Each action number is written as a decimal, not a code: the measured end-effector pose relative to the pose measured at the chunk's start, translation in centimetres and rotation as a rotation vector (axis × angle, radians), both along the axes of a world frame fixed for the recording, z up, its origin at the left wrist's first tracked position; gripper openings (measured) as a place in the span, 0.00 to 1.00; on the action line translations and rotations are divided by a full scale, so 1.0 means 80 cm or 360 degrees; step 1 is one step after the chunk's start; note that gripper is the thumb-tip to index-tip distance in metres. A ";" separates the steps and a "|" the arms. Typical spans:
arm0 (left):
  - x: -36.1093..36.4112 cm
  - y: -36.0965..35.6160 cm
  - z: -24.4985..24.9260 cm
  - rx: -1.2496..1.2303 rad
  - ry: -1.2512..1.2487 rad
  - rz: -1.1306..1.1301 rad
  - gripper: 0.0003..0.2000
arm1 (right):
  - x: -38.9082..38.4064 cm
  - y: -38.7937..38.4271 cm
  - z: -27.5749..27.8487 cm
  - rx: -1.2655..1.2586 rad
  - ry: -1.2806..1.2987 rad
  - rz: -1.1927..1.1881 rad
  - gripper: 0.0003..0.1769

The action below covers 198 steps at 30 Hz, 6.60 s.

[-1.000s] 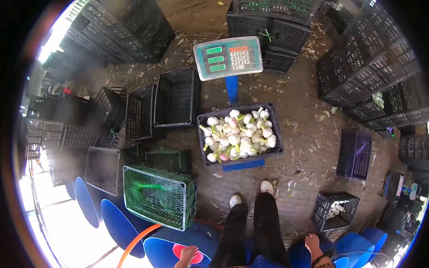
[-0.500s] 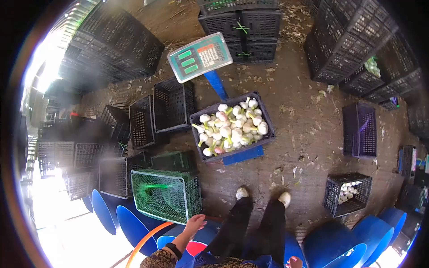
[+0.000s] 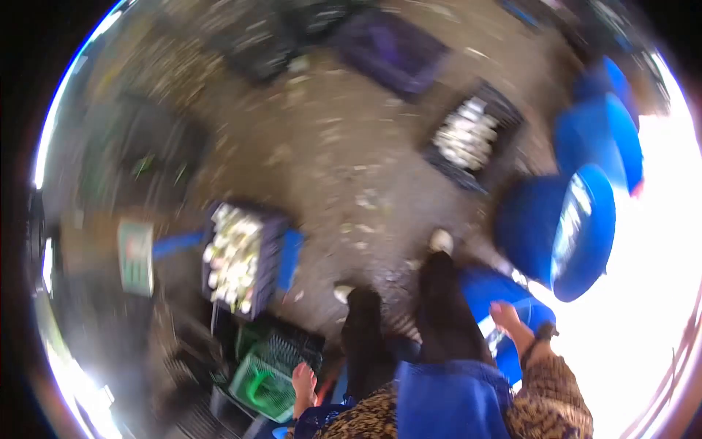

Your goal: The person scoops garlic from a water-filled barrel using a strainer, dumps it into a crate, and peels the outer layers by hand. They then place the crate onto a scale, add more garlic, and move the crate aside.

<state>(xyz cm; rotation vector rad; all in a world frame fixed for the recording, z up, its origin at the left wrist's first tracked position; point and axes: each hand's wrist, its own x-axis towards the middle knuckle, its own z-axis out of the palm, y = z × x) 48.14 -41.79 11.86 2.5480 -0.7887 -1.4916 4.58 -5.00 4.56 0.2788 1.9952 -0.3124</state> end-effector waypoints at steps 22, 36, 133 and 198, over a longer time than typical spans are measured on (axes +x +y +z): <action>-0.727 -0.001 -0.016 0.0390 0.0584 -0.2387 0.14 | -0.144 0.161 -0.005 -0.0143 0.0745 -0.1326 0.18; -0.990 0.346 -0.072 0.0901 0.1283 -0.2787 0.14 | -0.397 0.132 -0.230 0.0071 0.0521 -0.0764 0.46; -0.214 -0.010 -0.006 -0.0242 0.1635 0.2101 0.28 | 0.159 -0.882 -0.115 -0.0710 -0.1130 0.0841 0.18; -0.584 0.144 0.010 0.0699 0.1251 -0.0733 0.27 | -0.195 -0.117 0.078 -0.1535 -0.1388 -0.1324 0.31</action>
